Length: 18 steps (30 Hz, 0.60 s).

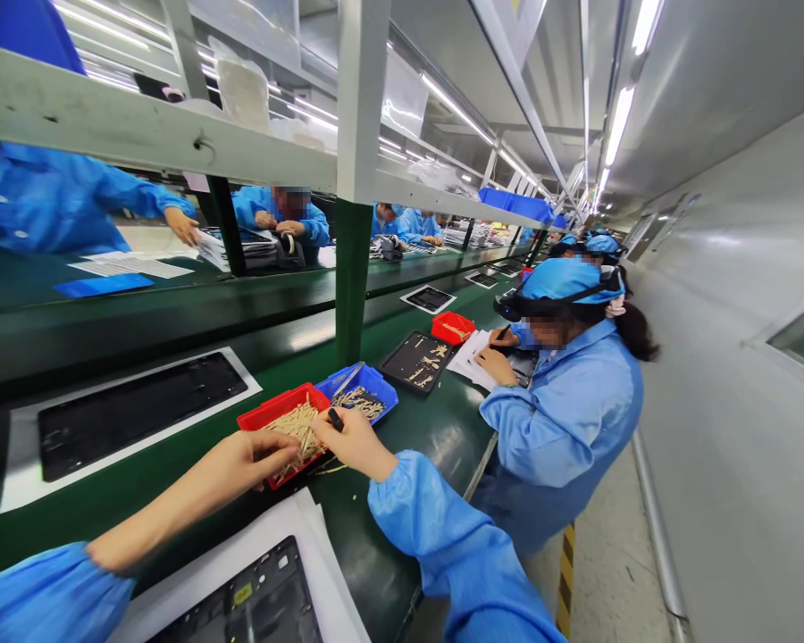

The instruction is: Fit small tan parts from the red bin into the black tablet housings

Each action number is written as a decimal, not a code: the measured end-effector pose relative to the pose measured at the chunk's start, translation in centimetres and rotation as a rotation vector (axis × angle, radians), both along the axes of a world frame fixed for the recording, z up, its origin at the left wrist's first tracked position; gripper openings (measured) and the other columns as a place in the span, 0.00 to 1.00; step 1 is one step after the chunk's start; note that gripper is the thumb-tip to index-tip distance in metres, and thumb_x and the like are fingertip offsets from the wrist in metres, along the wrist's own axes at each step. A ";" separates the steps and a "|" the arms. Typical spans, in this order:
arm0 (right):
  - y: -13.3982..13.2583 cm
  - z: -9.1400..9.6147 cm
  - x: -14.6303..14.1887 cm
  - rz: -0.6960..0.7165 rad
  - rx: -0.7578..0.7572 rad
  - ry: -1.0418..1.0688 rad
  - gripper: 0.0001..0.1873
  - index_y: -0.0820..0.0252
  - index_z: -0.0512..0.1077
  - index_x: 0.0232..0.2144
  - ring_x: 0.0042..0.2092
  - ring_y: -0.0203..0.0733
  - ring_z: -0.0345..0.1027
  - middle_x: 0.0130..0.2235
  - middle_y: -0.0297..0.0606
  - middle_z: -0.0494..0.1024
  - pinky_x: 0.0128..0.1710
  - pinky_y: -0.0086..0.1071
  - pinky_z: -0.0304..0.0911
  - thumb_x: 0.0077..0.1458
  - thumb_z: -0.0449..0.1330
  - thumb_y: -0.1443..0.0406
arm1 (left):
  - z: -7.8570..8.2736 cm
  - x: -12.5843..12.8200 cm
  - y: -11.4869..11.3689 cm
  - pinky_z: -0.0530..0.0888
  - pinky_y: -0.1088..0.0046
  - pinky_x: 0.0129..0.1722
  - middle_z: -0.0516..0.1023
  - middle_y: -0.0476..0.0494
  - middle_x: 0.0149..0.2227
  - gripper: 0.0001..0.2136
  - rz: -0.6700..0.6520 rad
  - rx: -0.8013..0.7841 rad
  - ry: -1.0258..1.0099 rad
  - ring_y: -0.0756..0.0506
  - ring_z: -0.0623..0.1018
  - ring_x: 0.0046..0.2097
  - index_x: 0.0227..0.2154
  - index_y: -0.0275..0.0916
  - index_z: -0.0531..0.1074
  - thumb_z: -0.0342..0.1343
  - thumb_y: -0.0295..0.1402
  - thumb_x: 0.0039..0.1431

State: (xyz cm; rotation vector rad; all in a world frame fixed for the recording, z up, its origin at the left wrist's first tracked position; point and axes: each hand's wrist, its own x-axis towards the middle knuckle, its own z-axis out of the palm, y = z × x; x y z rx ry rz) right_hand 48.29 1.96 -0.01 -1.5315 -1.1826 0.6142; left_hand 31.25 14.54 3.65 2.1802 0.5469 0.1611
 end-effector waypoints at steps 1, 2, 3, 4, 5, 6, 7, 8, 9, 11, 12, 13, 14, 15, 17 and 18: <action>0.0 0.0 -0.1 0.007 0.000 0.004 0.17 0.58 0.70 0.25 0.28 0.34 0.61 0.25 0.30 0.71 0.31 0.29 0.59 0.67 0.60 0.61 | 0.1 -0.1 -0.3 0.74 0.70 0.30 0.74 0.49 0.22 0.20 -0.022 -0.057 0.016 0.46 0.74 0.27 0.22 0.43 0.75 0.56 0.55 0.51; 0.0 0.0 -0.2 0.012 0.000 0.006 0.18 0.58 0.70 0.24 0.27 0.34 0.61 0.24 0.29 0.70 0.31 0.29 0.59 0.67 0.61 0.60 | 0.1 -0.1 -0.6 0.73 0.71 0.27 0.71 0.51 0.21 0.20 -0.035 -0.111 0.024 0.47 0.72 0.25 0.20 0.43 0.73 0.57 0.56 0.49; -0.1 0.0 -0.4 0.011 -0.001 0.010 0.18 0.58 0.70 0.24 0.27 0.35 0.61 0.24 0.29 0.70 0.31 0.29 0.60 0.67 0.61 0.59 | 0.1 -0.2 -0.9 0.72 0.71 0.26 0.70 0.51 0.20 0.21 -0.037 -0.158 0.026 0.47 0.71 0.24 0.20 0.43 0.71 0.57 0.57 0.48; -0.1 -0.1 -0.6 -0.005 0.005 0.010 0.18 0.58 0.71 0.25 0.28 0.35 0.62 0.24 0.29 0.70 0.32 0.29 0.61 0.67 0.62 0.59 | 0.1 -0.2 -1.0 0.72 0.71 0.26 0.71 0.51 0.21 0.21 -0.027 -0.196 0.022 0.47 0.70 0.24 0.20 0.43 0.71 0.57 0.57 0.47; -0.2 -0.1 -0.9 -0.036 0.021 -0.003 0.17 0.58 0.72 0.26 0.28 0.36 0.63 0.25 0.30 0.71 0.32 0.30 0.62 0.67 0.63 0.58 | 0.1 -0.3 -1.1 0.73 0.71 0.26 0.72 0.50 0.21 0.22 -0.011 -0.227 0.014 0.47 0.71 0.24 0.21 0.43 0.72 0.57 0.58 0.48; -0.3 -0.2 -1.1 -0.073 0.050 -0.038 0.15 0.58 0.74 0.28 0.29 0.37 0.65 0.26 0.31 0.72 0.34 0.31 0.63 0.66 0.63 0.58 | 0.2 -0.4 -1.1 0.73 0.70 0.26 0.73 0.50 0.22 0.22 0.008 -0.252 0.004 0.47 0.72 0.25 0.22 0.42 0.72 0.57 0.59 0.48; -0.4 -0.4 -1.4 -0.107 0.091 -0.097 0.13 0.59 0.76 0.31 0.31 0.38 0.68 0.28 0.33 0.75 0.35 0.32 0.65 0.66 0.64 0.58 | 0.2 -0.5 -1.0 0.74 0.70 0.27 0.74 0.49 0.23 0.23 0.028 -0.270 -0.008 0.47 0.73 0.25 0.22 0.42 0.73 0.57 0.60 0.48; -0.5 -0.5 -1.7 -0.128 0.137 -0.178 0.11 0.59 0.77 0.33 0.33 0.40 0.71 0.30 0.35 0.78 0.37 0.33 0.67 0.65 0.64 0.59 | 0.2 -0.6 -0.9 0.74 0.70 0.27 0.75 0.48 0.23 0.24 0.046 -0.285 -0.021 0.46 0.74 0.26 0.22 0.42 0.73 0.58 0.61 0.48; -0.7 -0.6 -2.0 -0.130 0.181 -0.273 0.09 0.59 0.79 0.35 0.35 0.42 0.74 0.33 0.38 0.81 0.40 0.34 0.69 0.65 0.64 0.59 | 0.2 -0.6 -0.8 0.75 0.69 0.28 0.76 0.47 0.24 0.25 0.063 -0.296 -0.034 0.46 0.75 0.26 0.22 0.42 0.74 0.58 0.61 0.48; -0.9 -0.7 -2.5 -0.093 0.237 -0.448 0.09 0.59 0.80 0.38 0.40 0.45 0.78 0.38 0.43 0.84 0.44 0.36 0.72 0.66 0.63 0.61 | 0.2 -0.8 -0.6 0.75 0.69 0.29 0.77 0.46 0.24 0.26 0.086 -0.310 -0.057 0.46 0.76 0.26 0.23 0.41 0.75 0.58 0.63 0.47; -1.0 -0.8 -2.7 -0.078 0.244 -0.512 0.10 0.59 0.81 0.39 0.42 0.47 0.79 0.39 0.45 0.85 0.45 0.37 0.73 0.68 0.62 0.61 | 0.1 -0.9 -0.5 0.75 0.69 0.29 0.78 0.46 0.24 0.26 0.093 -0.313 -0.066 0.46 0.76 0.26 0.23 0.41 0.75 0.59 0.63 0.47; -1.1 -0.8 -2.9 -0.071 0.242 -0.559 0.10 0.59 0.81 0.40 0.42 0.47 0.80 0.40 0.46 0.86 0.46 0.38 0.74 0.69 0.60 0.62 | 0.1 -1.0 -0.5 0.74 0.69 0.29 0.78 0.46 0.23 0.27 0.098 -0.313 -0.075 0.46 0.75 0.26 0.23 0.41 0.75 0.59 0.63 0.47; -1.1 -0.9 -3.0 -0.069 0.235 -0.593 0.11 0.59 0.82 0.42 0.43 0.48 0.81 0.40 0.47 0.86 0.46 0.38 0.75 0.70 0.59 0.62 | 0.1 -1.1 -0.6 0.74 0.69 0.30 0.78 0.46 0.23 0.26 0.102 -0.311 -0.083 0.46 0.75 0.26 0.23 0.41 0.76 0.59 0.63 0.48; -1.2 -0.9 -3.1 -0.071 0.230 -0.615 0.12 0.59 0.82 0.43 0.43 0.48 0.81 0.41 0.48 0.87 0.47 0.38 0.75 0.70 0.59 0.63 | 0.1 -1.2 -0.6 0.74 0.69 0.30 0.78 0.46 0.23 0.26 0.105 -0.309 -0.090 0.47 0.75 0.26 0.23 0.41 0.76 0.60 0.63 0.48; -1.1 -0.9 -3.3 -0.072 0.227 -0.630 0.11 0.59 0.82 0.44 0.43 0.47 0.82 0.41 0.47 0.87 0.47 0.37 0.75 0.70 0.59 0.64 | 0.1 -1.3 -0.7 0.74 0.69 0.31 0.78 0.46 0.23 0.26 0.110 -0.309 -0.102 0.46 0.75 0.26 0.23 0.41 0.75 0.60 0.63 0.48; -1.1 -0.9 -3.4 -0.074 0.231 -0.629 0.11 0.59 0.83 0.44 0.43 0.47 0.82 0.41 0.46 0.87 0.47 0.37 0.75 0.70 0.59 0.64 | 0.1 -1.3 -0.8 0.75 0.69 0.31 0.78 0.46 0.24 0.26 0.111 -0.311 -0.108 0.46 0.76 0.27 0.23 0.41 0.75 0.60 0.63 0.48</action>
